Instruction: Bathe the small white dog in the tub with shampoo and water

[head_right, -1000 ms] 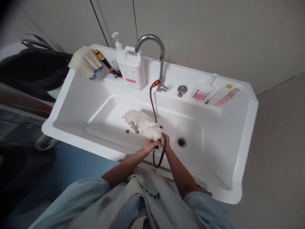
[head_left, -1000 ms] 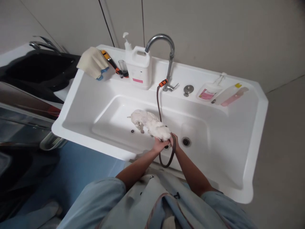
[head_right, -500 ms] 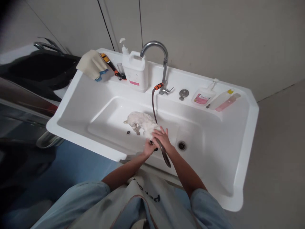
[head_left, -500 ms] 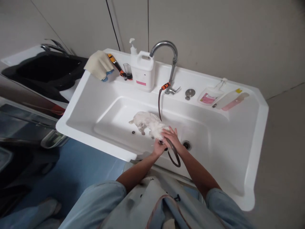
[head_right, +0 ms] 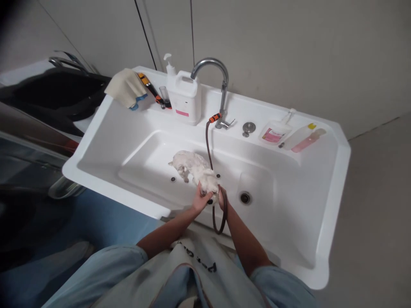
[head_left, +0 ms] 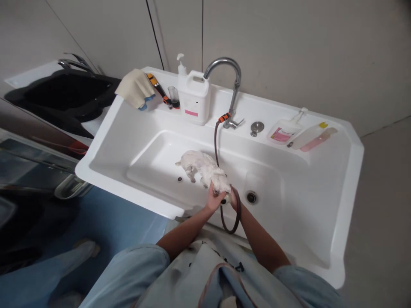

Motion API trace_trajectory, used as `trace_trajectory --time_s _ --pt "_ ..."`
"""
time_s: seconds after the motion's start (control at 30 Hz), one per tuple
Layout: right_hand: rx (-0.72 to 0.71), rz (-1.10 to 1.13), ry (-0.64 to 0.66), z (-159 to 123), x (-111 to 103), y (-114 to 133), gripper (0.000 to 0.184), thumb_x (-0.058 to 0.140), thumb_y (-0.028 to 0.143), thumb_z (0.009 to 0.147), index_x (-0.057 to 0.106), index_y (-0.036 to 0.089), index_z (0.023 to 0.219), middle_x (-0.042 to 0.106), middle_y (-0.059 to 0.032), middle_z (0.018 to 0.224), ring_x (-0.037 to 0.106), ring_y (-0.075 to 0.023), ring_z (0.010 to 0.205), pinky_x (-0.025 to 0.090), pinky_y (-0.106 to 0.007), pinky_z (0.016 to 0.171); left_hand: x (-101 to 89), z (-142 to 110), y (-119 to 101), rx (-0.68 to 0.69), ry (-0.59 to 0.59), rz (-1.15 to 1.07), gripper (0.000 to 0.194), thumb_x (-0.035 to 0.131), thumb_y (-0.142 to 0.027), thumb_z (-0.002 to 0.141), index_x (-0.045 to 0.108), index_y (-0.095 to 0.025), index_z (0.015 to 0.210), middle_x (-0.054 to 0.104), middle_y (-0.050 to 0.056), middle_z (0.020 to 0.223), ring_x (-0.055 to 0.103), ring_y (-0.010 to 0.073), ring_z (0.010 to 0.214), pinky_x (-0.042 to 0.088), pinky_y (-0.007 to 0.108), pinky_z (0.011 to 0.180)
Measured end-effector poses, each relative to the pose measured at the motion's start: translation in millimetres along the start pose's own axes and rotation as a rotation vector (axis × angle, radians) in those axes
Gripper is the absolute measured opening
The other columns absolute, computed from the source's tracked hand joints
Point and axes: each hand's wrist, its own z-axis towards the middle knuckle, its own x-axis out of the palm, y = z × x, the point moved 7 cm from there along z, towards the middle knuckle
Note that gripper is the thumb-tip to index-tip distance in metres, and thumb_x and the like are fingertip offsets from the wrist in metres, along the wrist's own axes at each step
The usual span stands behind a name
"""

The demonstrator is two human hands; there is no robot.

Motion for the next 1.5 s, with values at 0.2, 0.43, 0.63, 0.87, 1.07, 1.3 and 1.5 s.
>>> trace_trajectory --time_s 0.2,0.43,0.63,0.87,1.07,1.3,1.5 --pt "-0.187 -0.209 -0.171 -64 -23 23 0.047 0.056 0.056 0.093 0.078 0.018 0.109 0.078 -0.0157 0.115 0.071 -0.0321 0.11 0.057 -0.049 0.104 4.6 -1 -6 0.06 0.002 0.079 0.074 0.083 -0.029 0.08 0.054 -0.025 0.147 0.067 0.01 0.146 0.057 0.0252 0.143 0.039 0.038 0.125" --pt "-0.239 -0.345 -0.077 -58 -16 42 0.033 0.053 0.041 0.093 0.078 0.02 0.096 0.077 -0.0122 0.099 0.071 -0.0277 0.095 0.06 -0.042 0.093 8.0 -2 -5 0.078 0.095 0.077 0.084 0.09 -0.025 0.067 0.052 -0.025 0.142 0.07 0.009 0.133 0.066 0.0244 0.122 0.047 0.041 0.116" --pt "-0.324 -0.314 -0.027 -56 -11 46 0.032 0.053 0.041 0.094 0.076 0.02 0.096 0.076 -0.0133 0.103 0.071 -0.0274 0.099 0.059 -0.041 0.094 2.5 3 -5 0.132 0.101 0.053 0.088 0.093 -0.03 0.058 0.052 -0.026 0.136 0.07 0.007 0.123 0.066 0.0239 0.115 0.047 0.041 0.111" --pt "-0.309 -0.278 -0.004 -50 -5 48 0.035 0.05 0.046 0.095 0.072 0.022 0.084 0.075 -0.0099 0.088 0.069 -0.0251 0.086 0.058 -0.037 0.084 -5.2 7 3 0.121 0.07 0.035 0.075 0.09 -0.029 0.061 0.054 -0.025 0.127 0.07 0.006 0.116 0.066 0.0226 0.11 0.048 0.041 0.109" --pt "-0.085 -0.31 0.046 -38 -1 28 0.047 0.053 0.062 0.091 0.058 0.024 0.064 0.059 -0.0018 0.057 0.055 -0.0183 0.057 0.046 -0.029 0.058 -13.8 13 7 0.113 0.064 0.055 0.064 0.087 -0.028 0.065 0.056 -0.025 0.121 0.07 0.005 0.114 0.065 0.0236 0.113 0.047 0.041 0.111" --pt "0.03 -0.188 0.191 -17 0 17 0.05 0.062 0.069 0.081 0.062 0.023 0.061 0.059 -0.002 0.053 0.056 -0.0179 0.052 0.045 -0.028 0.051 -15.7 19 6 0.126 0.057 0.062 0.073 0.086 -0.03 0.068 0.055 -0.025 0.134 0.07 0.006 0.118 0.064 0.024 0.118 0.045 0.041 0.114" --pt "0.005 -0.315 0.276 -13 0 22 0.037 0.06 0.05 0.084 0.061 0.023 0.059 0.059 -0.002 0.053 0.056 -0.0177 0.053 0.043 -0.027 0.052 -15.9 20 7 0.121 0.065 0.072 0.076 0.088 -0.028 0.069 0.052 -0.025 0.135 0.069 0.01 0.13 0.063 0.0252 0.124 0.043 0.042 0.117"
